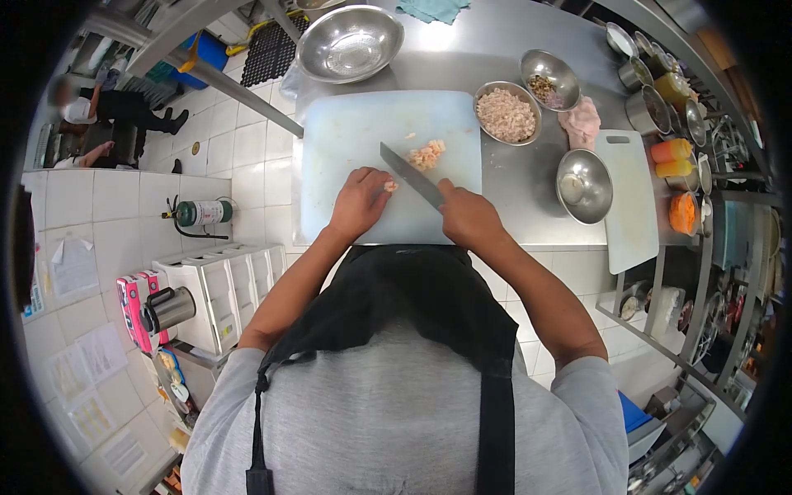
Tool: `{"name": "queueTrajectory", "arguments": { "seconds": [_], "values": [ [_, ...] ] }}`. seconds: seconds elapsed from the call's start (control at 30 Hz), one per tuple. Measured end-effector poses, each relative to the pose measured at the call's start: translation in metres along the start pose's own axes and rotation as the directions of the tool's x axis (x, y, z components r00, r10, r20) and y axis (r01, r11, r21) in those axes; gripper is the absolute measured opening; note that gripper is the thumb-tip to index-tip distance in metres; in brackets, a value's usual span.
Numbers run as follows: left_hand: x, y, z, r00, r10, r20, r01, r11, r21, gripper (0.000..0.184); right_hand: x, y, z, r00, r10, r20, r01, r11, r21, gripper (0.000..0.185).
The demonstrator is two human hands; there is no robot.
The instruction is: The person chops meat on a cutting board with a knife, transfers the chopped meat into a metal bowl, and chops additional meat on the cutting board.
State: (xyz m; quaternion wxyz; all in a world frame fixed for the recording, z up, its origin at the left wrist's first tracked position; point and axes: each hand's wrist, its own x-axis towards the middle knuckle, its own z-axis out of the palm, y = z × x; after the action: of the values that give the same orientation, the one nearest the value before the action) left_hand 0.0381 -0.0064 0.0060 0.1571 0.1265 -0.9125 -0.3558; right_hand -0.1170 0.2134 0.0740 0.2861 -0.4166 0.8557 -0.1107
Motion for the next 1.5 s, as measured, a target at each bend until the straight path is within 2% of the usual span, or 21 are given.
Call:
{"name": "queueTrajectory", "arguments": {
  "seconds": [0.13, 0.23, 0.33, 0.43, 0.53, 0.63, 0.73, 0.93, 1.0, 1.1, 1.3, 1.5],
  "values": [
    [-0.003, 0.006, -0.003, 1.0, -0.008, -0.022, 0.008, 1.0, 0.001, 0.026, -0.004, -0.001, -0.001, 1.0, -0.006, -0.008, 0.006, 1.0, 0.007, 0.024],
    [-0.008, -0.002, -0.004, 0.999, -0.038, 0.02, 0.038, 0.999, -0.021, 0.021, -0.009, -0.005, -0.006, 1.0, -0.012, 0.005, 0.012, 1.0, 0.003, 0.024],
    [-0.012, -0.007, -0.003, 1.0, 0.0, -0.021, -0.001, 1.0, -0.018, 0.018, -0.015, -0.006, -0.013, 1.0, -0.013, 0.017, 0.012, 1.0, 0.017, 0.024],
    [-0.012, -0.007, 0.0, 0.994, -0.113, -0.007, 0.113, 0.994, -0.002, 0.016, -0.015, -0.009, -0.016, 0.999, -0.016, 0.045, 0.014, 0.999, 0.046, 0.026],
    [-0.003, 0.0, 0.007, 0.981, -0.161, -0.112, 0.169, 0.983, 0.069, 0.014, -0.01, -0.012, -0.018, 0.997, -0.02, 0.079, 0.014, 0.998, 0.068, 0.028],
    [0.003, 0.009, -0.001, 0.914, -0.388, -0.114, 0.378, 0.92, -0.102, 0.016, -0.004, -0.019, -0.016, 0.994, -0.033, 0.101, 0.022, 0.994, 0.109, 0.029],
    [0.004, -0.005, -0.007, 0.922, -0.384, -0.036, 0.377, 0.916, -0.137, 0.015, 0.002, -0.022, -0.016, 0.992, -0.027, 0.121, 0.011, 0.991, 0.134, 0.03],
    [0.004, -0.021, -0.015, 0.986, -0.166, -0.009, 0.166, 0.985, -0.052, 0.018, 0.013, -0.029, -0.015, 0.993, -0.017, 0.116, 0.0, 0.99, 0.142, 0.032],
    [0.006, -0.024, -0.016, 0.985, -0.171, 0.024, 0.171, 0.984, -0.044, 0.017, 0.011, -0.035, -0.02, 0.991, 0.038, 0.126, -0.058, 0.986, 0.158, 0.032],
    [0.008, -0.025, -0.022, 0.988, -0.149, 0.036, 0.151, 0.988, -0.042, 0.015, 0.009, -0.035, -0.022, 0.995, -0.033, 0.093, 0.015, 0.982, 0.191, 0.032],
    [0.012, -0.028, -0.022, 0.986, -0.139, 0.093, 0.143, 0.989, -0.038, 0.015, 0.015, -0.039, -0.018, 0.98, 0.003, 0.198, -0.039, 0.983, 0.178, 0.036],
    [0.009, -0.03, -0.024, 0.986, -0.146, 0.077, 0.152, 0.986, -0.074, 0.012, 0.028, -0.043, -0.003, 0.98, -0.019, 0.198, -0.02, 0.98, 0.196, 0.042]
  ]
}}
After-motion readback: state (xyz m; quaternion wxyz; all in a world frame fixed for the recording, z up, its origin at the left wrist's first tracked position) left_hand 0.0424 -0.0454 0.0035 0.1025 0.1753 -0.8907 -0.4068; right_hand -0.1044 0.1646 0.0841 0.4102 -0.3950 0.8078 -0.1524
